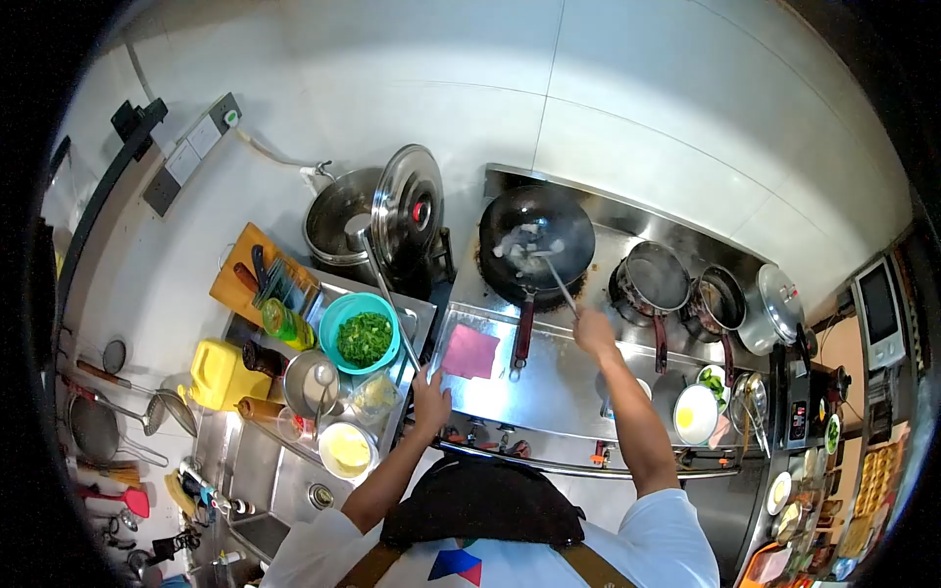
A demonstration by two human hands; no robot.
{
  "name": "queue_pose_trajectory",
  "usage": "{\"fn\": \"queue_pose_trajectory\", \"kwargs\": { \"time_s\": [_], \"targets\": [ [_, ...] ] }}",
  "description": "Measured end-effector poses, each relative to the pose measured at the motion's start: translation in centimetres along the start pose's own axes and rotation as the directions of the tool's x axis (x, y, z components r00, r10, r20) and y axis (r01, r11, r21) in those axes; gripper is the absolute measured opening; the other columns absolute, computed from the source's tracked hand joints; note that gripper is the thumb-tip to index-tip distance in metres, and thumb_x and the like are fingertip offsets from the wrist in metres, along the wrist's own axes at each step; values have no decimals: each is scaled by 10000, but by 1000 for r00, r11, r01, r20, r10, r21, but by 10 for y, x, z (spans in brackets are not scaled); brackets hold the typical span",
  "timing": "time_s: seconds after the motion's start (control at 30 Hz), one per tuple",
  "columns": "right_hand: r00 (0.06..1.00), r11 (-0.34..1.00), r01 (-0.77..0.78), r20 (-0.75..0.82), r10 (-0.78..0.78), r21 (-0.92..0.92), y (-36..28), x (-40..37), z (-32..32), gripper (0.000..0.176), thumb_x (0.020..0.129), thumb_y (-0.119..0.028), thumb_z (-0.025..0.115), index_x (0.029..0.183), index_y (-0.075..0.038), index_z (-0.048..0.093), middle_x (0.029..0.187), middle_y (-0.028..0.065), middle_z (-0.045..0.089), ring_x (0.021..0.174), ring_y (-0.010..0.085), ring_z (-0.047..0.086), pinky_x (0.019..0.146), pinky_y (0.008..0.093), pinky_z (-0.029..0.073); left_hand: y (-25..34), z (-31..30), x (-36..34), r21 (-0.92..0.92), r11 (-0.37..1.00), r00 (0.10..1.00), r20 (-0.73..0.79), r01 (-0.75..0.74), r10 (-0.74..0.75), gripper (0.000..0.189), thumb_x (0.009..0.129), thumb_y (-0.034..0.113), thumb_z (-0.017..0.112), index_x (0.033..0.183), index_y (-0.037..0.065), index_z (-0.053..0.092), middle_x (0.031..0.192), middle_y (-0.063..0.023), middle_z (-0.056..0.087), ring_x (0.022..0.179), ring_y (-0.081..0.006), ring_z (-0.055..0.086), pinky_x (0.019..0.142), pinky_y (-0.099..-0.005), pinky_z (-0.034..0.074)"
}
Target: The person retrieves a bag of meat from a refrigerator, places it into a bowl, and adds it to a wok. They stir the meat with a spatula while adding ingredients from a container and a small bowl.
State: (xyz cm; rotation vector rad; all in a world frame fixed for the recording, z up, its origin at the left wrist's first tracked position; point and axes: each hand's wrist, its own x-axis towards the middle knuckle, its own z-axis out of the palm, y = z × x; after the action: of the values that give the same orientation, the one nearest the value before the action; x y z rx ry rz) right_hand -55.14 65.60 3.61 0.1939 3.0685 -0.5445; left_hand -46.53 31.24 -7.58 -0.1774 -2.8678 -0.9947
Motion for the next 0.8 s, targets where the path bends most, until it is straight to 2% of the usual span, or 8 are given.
{"fn": "queue_pose_trajectory", "kwargs": {
  "time_s": [0.13,0.2,0.33,0.43,0.57,0.63,0.73,0.8],
  "targets": [
    [995,988,64,80,-53,-137,-2,-21,-22,216,814,-145,558,1000,-45,602,802,222,640,786,418,623,730,515,483,3,-10,-36,-103,995,995,94,18,-8,434,789,113,601,1201,19,503,1277,-221,435,1138,-402,441,958,-441,377],
    [993,988,104,66,-97,-116,1,-17,-7,203,813,-145,556,978,-36,604,783,239,629,775,432,610,715,516,475,4,-13,-52,-120,973,911,389,196,-135,404,817,153,576,1195,24,517,1171,-207,537,1059,-364,523,916,-420,420],
    [998,999,51,-32,-51,-18,-2,-1,7,205,815,-154,559,972,-31,603,794,256,618,781,450,590,712,520,462,6,-13,-65,-135,985,775,632,104,5,406,859,216,573,1217,35,514,984,-160,618,908,-291,610,784,-378,475],
    [997,997,28,-78,-23,65,-6,1,5,228,821,-165,559,1001,-29,594,825,254,619,796,447,589,718,519,461,17,-25,-65,-185,975,723,689,123,40,343,841,178,550,1151,29,547,1008,-169,624,936,-330,598,800,-400,473],
    [993,993,114,11,-114,17,-6,0,0,232,832,-177,552,1000,-21,592,838,254,618,801,446,589,718,519,461,10,-23,-68,-187,968,750,661,170,-4,370,847,195,559,1186,46,539,1014,-157,636,954,-308,606,805,-371,479],
    [999,999,41,-35,-40,30,0,-6,3,244,834,-175,549,1021,-25,593,830,255,617,791,446,589,709,519,461,8,-31,-73,-193,959,794,606,206,-48,367,862,183,555,1197,34,533,1004,-145,647,921,-281,631,797,-345,487],
    [994,999,-8,-104,12,41,23,5,34,246,832,-183,549,987,0,605,803,263,614,770,440,592,704,515,457,-6,-32,-90,-430,784,871,407,448,-274,343,892,152,532,1201,2,515,883,-117,674,807,-202,663,744,-300,500],
    [992,988,82,-87,-94,-129,48,18,68,244,836,-185,537,934,23,616,786,266,611,761,435,593,677,512,454,-21,-33,-109,-518,710,877,229,477,-422,290,901,140,520,1162,16,545,854,-113,668,779,-196,651,711,-303,498]
  ]
}}
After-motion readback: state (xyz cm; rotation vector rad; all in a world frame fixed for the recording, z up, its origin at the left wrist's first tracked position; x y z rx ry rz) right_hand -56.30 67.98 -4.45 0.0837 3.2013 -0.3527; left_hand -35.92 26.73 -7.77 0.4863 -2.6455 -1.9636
